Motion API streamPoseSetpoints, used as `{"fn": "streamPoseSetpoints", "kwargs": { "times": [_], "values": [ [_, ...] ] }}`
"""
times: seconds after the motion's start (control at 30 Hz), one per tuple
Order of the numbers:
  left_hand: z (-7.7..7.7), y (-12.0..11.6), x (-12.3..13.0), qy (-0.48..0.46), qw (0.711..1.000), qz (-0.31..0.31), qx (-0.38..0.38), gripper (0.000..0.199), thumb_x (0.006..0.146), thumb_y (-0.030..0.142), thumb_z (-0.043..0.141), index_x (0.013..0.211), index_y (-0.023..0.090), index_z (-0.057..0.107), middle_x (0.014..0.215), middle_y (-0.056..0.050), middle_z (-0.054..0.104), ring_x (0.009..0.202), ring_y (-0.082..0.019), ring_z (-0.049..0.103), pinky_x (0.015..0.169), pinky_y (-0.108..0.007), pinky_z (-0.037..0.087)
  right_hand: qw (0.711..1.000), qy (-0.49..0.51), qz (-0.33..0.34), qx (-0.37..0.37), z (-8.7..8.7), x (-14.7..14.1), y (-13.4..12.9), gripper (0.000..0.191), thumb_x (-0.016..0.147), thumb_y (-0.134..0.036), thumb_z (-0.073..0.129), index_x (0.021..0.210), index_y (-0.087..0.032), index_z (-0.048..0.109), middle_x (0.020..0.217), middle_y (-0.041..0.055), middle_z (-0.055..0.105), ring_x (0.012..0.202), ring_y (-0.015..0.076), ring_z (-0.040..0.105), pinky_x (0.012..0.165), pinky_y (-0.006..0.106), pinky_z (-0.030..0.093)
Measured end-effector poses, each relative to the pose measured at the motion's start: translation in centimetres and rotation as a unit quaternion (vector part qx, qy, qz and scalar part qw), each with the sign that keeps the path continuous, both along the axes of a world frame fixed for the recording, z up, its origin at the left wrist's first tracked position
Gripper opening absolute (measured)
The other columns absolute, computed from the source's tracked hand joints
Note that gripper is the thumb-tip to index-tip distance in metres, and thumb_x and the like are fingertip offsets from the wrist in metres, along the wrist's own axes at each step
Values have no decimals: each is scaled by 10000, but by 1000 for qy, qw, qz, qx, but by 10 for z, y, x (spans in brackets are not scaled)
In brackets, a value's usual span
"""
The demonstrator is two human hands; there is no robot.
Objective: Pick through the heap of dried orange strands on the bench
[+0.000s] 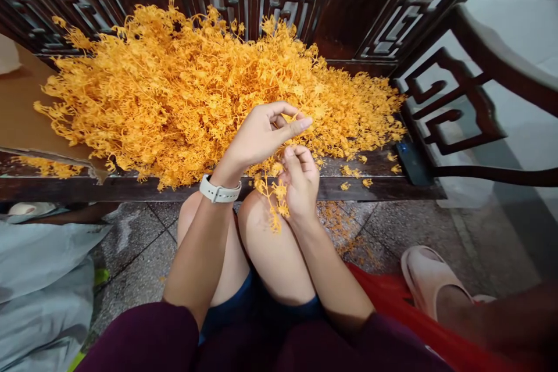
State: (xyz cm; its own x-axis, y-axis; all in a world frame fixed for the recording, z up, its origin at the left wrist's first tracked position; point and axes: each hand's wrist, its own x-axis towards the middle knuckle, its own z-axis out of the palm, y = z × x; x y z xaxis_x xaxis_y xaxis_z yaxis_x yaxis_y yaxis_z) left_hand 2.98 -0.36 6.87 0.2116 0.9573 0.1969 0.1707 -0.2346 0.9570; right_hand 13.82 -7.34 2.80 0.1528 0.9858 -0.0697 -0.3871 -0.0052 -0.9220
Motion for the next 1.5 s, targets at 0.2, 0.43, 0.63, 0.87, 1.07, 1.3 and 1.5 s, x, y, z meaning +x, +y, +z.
{"fn": "streamPoseSetpoints", "kwargs": {
  "times": [0.2,0.43,0.63,0.87,1.07,1.3,1.5],
  "values": [
    [2,-2,-22,53,992,-103,-47,343,900,493,730,871,158,791,852,-56,773,765,-128,657,709,-271,493,999,18,-24,11,-2,3,-1,211,943,-390,717,852,-253,584,781,-26,504,669,108,457,622,236,422],
    [1,-3,-23,25,995,-83,-45,254,848,389,788,770,149,761,744,-40,737,686,-116,619,652,-271,464,999,-24,-36,22,-6,4,-1,246,918,-446,749,873,-252,604,817,-19,547,730,126,520,651,257,445],
    [-5,-1,-20,10,996,-65,-58,256,849,378,774,753,156,690,706,-29,697,629,-115,584,601,-273,440,998,19,54,-15,-10,8,6,246,881,-416,787,893,-249,606,778,-24,647,658,124,556,631,267,474],
    [-7,1,-19,67,997,-45,-4,250,932,286,618,725,162,683,676,-13,660,641,-121,566,611,-279,423,991,79,93,-51,-12,8,9,264,840,-379,829,1013,-251,676,793,-27,634,602,98,513,538,234,439],
    [-9,4,-21,54,995,-77,14,279,930,395,687,812,152,758,826,-44,765,784,-145,663,748,-283,494,990,100,88,-47,-18,9,12,243,891,-469,769,953,-258,667,782,-25,594,614,104,538,551,241,490],
    [-9,3,-20,52,994,-93,12,248,917,377,704,821,165,789,834,-50,792,804,-156,698,763,-283,518,994,72,83,-26,-21,9,14,292,860,-420,789,1098,-278,696,963,12,671,776,150,631,654,300,569],
    [-5,0,-17,65,994,-90,-3,214,915,320,676,815,169,790,823,-56,780,756,-152,681,703,-280,504,997,20,69,-16,-16,9,12,267,856,-387,784,1073,-281,669,828,-13,639,750,155,609,655,295,517]
  ]
}}
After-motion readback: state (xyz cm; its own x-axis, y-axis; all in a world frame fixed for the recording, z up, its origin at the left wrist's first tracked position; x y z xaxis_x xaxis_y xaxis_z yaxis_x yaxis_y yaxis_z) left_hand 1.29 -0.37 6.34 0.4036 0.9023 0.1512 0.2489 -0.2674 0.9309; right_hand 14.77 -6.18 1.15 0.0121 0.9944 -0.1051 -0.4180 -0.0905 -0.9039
